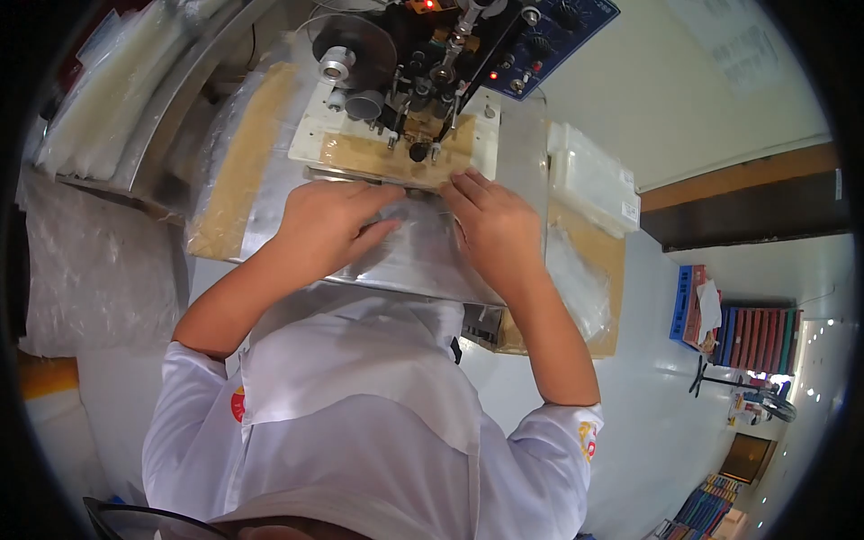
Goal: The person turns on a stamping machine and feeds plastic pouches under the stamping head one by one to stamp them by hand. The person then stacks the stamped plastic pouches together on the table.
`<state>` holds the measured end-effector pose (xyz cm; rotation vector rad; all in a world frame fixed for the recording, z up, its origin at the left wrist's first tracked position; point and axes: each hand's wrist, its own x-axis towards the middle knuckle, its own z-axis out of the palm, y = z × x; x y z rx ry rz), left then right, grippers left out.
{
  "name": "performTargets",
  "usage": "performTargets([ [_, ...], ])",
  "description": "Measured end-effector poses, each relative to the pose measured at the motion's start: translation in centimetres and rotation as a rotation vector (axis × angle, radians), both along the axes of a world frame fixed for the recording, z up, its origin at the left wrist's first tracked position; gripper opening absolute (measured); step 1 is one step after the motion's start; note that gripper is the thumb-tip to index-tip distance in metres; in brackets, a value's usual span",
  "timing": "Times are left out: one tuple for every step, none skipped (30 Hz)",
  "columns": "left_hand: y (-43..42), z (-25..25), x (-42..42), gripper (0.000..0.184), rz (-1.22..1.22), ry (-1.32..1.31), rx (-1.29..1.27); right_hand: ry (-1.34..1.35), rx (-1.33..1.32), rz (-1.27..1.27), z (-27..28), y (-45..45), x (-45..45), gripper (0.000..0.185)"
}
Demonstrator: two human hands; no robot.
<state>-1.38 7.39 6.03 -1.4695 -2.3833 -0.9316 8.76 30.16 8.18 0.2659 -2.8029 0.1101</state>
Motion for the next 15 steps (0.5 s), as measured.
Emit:
performTargets([
  [-0.1, 0.2, 0.1, 0.034, -0.012, -0.015, -0.009, 0.001, -0.006, 0.025, 0.2, 0.1, 0.0, 0.044],
  [-0.1, 0.0, 0.0, 0.036, -0.004, -0.004, -0.012, 0.004, -0.011, 0.051, 0.4, 0.3, -0.5, 0.044],
  [0.0, -0.3, -0.2, 0.039, 0.007, 0.008, -0.015, 0.007, -0.016, 0.081, 0.5, 0.6, -1.0, 0.044],
  [0.1, -0.4, -0.4, 0.042, 0.020, 0.021, -0.019, 0.025, -0.028, 0.091, 0.3, 1.0, -1.5, 0.043],
  [0.2, -0.4, -0.5, 0.043, 0.031, 0.016, -0.023, 0.044, -0.040, 0.103, -0.3, 1.5, -2.0, 0.043],
  [0.3, -0.3, -0.5, 0.044, 0.042, 0.013, -0.028, 0.063, -0.052, 0.115, -0.5, 1.9, -2.5, 0.043],
  [0.5, -0.2, -0.6, 0.044, 0.054, 0.008, -0.033, 0.052, -0.066, 0.113, -0.5, 2.1, -2.9, 0.042],
  [0.6, -0.3, -0.6, 0.044, 0.055, 0.018, -0.030, 0.040, -0.081, 0.110, -0.6, 2.3, -3.2, 0.041],
  [0.7, -0.3, -0.7, 0.043, 0.053, 0.027, -0.026, 0.028, -0.095, 0.106, -0.6, 2.5, -3.2, 0.040],
  [0.9, -0.3, -0.7, 0.043, 0.052, 0.035, -0.021, 0.041, -0.086, 0.076, -0.5, 2.5, -2.9, 0.039],
  [1.0, -0.3, -0.6, 0.042, 0.038, 0.024, -0.011, 0.054, -0.075, 0.048, -0.4, 2.5, -2.7, 0.038],
  [1.1, -0.3, -0.6, 0.041, 0.026, 0.014, 0.000, 0.067, -0.064, 0.022, -0.3, 2.5, -2.5, 0.037],
  [1.2, -0.4, -0.6, 0.040, 0.015, 0.003, 0.010, 0.081, -0.038, -0.004, -0.3, 2.3, -2.3, 0.033],
  [1.3, -0.4, -0.6, 0.039, 0.020, 0.008, 0.019, 0.094, -0.012, -0.028, -0.3, 2.0, -2.0, 0.029],
  [1.4, -0.5, -0.7, 0.037, 0.023, 0.014, 0.028, 0.108, 0.014, -0.055, -0.4, 1.7, -1.8, 0.025],
])
